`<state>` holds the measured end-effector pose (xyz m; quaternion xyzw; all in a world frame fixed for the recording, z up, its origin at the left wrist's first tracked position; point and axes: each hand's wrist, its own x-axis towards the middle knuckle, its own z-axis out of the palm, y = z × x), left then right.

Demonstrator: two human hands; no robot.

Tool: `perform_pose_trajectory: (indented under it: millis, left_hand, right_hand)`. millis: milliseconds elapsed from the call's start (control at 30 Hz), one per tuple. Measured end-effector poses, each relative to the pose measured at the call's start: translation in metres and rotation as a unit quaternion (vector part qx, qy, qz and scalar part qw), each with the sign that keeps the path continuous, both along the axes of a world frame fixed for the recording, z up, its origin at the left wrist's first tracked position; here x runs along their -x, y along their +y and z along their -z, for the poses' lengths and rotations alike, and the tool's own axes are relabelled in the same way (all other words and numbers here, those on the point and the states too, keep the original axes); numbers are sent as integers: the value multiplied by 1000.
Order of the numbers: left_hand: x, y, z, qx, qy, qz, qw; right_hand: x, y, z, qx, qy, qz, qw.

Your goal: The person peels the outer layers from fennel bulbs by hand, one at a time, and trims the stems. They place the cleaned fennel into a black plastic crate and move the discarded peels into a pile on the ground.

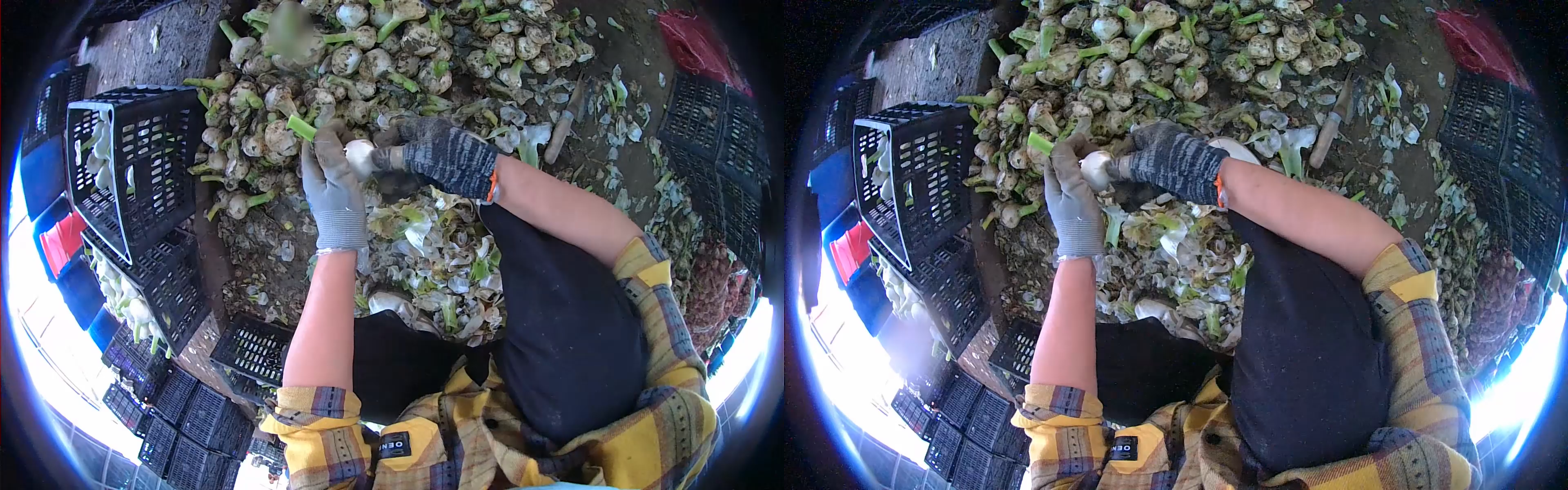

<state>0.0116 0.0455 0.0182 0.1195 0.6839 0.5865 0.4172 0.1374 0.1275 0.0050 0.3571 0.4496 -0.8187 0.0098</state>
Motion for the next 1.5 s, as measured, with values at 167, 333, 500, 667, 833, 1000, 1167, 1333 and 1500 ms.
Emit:
perform_pose_trajectory:
  millis: [167, 333, 500, 667, 833, 1000, 1167, 1333, 1500]
  left_hand:
    - [2, -2, 0, 57, 21, -2, 998]
    - [9, 0, -13, 48, -2, 25, 999]
    - [0, -3, -8, -16, 53, 64, 996]
    - [1, -7, -4, 32, 87, 78, 993]
    - [4, -9, 0, 31, 50, 43, 997]
    - [-2, -6, -3, 13, 33, 21, 999]
    - [-3, -6, 6, -32, 14, -43, 998]
    - [5, -1, -4, 29, -22, -19, 999]
    - [4, 1, 2, 84, -26, -26, 996]
  right_hand:
    - [-3, -6, 6, -34, 33, 101, 994]
    - [-9, -8, 20, 97, 54, 213, 971]
    - [-1, 0, -28, 151, 41, 36, 987]
    - [0, -4, -10, 139, 51, 35, 988]
    - [-6, 2, 4, -92, 60, -49, 993]
    - [-3, -4, 4, 9, 50, 31, 998]
    - [-8, -7, 11, 110, 35, 142, 983]
    - [-2, 1, -20, 63, -33, 5, 997]
    - [-1, -10, -3, 48, 51, 37, 997]
